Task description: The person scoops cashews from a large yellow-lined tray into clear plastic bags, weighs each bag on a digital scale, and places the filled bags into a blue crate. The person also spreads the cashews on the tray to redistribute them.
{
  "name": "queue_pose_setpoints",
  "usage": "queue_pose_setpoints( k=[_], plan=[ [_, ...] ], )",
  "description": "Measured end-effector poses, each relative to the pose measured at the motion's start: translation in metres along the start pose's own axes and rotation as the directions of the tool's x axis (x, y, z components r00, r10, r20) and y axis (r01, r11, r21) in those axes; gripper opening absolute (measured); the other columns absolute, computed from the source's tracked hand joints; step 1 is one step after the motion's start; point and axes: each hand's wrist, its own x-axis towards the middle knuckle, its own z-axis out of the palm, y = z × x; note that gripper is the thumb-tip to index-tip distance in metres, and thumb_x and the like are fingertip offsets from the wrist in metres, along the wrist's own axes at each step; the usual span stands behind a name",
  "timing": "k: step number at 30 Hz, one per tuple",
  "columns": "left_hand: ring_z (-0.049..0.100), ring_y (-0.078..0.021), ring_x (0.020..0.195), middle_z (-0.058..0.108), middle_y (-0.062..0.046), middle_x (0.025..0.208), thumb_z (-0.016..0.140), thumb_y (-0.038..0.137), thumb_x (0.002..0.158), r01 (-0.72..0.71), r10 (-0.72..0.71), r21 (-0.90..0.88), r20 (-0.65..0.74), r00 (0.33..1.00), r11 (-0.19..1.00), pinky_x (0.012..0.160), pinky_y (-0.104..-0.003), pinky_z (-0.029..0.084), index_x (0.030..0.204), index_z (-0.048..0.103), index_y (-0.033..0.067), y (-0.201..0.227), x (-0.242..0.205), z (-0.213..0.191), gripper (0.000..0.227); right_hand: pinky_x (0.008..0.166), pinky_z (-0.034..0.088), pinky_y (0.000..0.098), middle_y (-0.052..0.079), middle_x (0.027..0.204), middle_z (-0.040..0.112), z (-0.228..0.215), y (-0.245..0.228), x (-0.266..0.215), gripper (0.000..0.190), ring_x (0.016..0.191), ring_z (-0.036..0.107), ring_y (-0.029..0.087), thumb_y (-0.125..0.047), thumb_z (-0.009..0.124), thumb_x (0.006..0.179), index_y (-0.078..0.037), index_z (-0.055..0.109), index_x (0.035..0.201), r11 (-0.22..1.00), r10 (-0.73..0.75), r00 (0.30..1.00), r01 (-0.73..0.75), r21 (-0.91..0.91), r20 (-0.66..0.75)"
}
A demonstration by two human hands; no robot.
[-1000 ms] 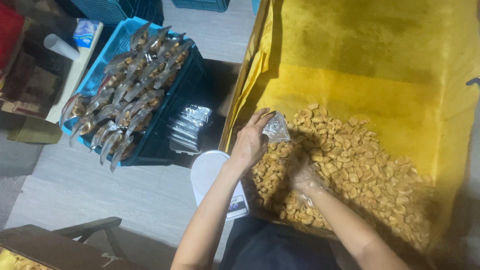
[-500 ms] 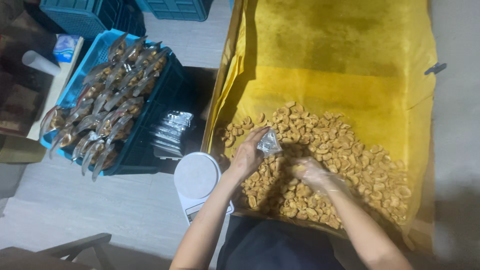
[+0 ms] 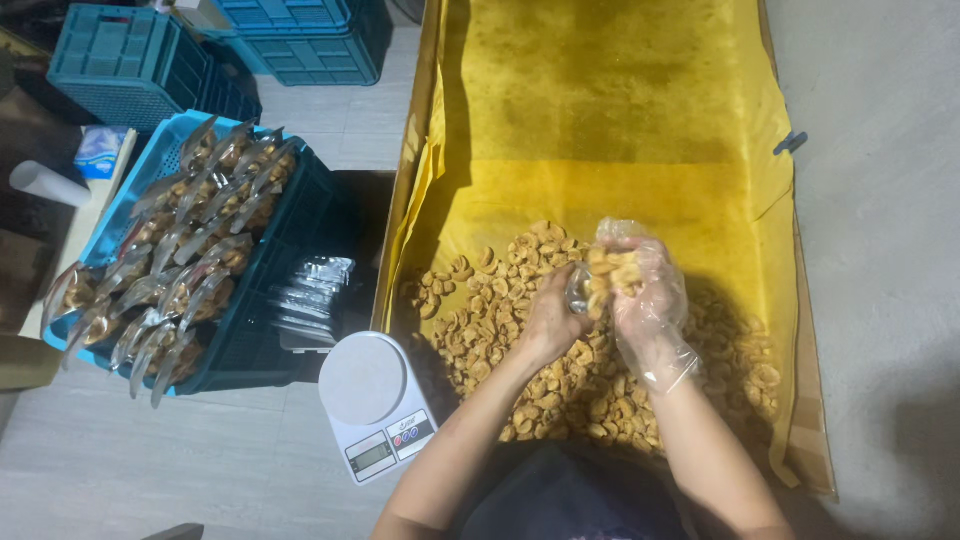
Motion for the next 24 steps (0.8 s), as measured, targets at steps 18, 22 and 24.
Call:
queue_pose_setpoints(
  k=[18,22,24],
  plan=[
    [0.073,-0.0187,0.071,0.052,-0.013,0.145,0.066,0.005,0.085,0.031,-0.033,-0.027,-0.100,0.994,0.999,0.067,-0.030,0.061,0.140,0.053,0.0023,-0.031,-0.082,-0.086,0.056,0.120,0.024,0.0502,0.014,0.159,0.022,-0.015,0.058,0.070,0.073,0.146,0.023,0.030,-0.044,0.059,0.097,-0.012,0.025,0.154,0.334,0.383,0.917,-0.027,-0.942,0.109],
    [0.073,-0.0189,0.073,0.056,-0.011,0.140,0.064,0.000,0.080,0.055,-0.069,-0.071,-0.214,0.974,0.996,0.066,-0.031,0.061,0.137,0.056,0.0015,-0.040,-0.105,-0.107,0.058,0.126,0.006,0.0569,0.008,0.169,-0.009,0.018,0.084,0.072,0.099,0.156,-0.007,0.034,-0.059,0.063,0.092,-0.023,0.001,0.161,-0.361,0.649,0.738,0.084,-0.929,-0.185],
    [0.073,-0.0196,0.074,0.057,-0.010,0.139,0.063,-0.002,0.079,0.078,-0.099,-0.092,-0.250,0.963,0.993,0.066,-0.031,0.060,0.136,0.057,0.0013,-0.042,-0.104,-0.112,0.057,0.125,0.002,0.0581,0.007,0.169,-0.018,0.035,0.091,0.063,0.106,0.155,-0.013,0.036,-0.060,0.064,0.091,-0.028,-0.007,0.163,-0.473,0.685,0.665,0.097,-0.876,-0.297]
  ],
)
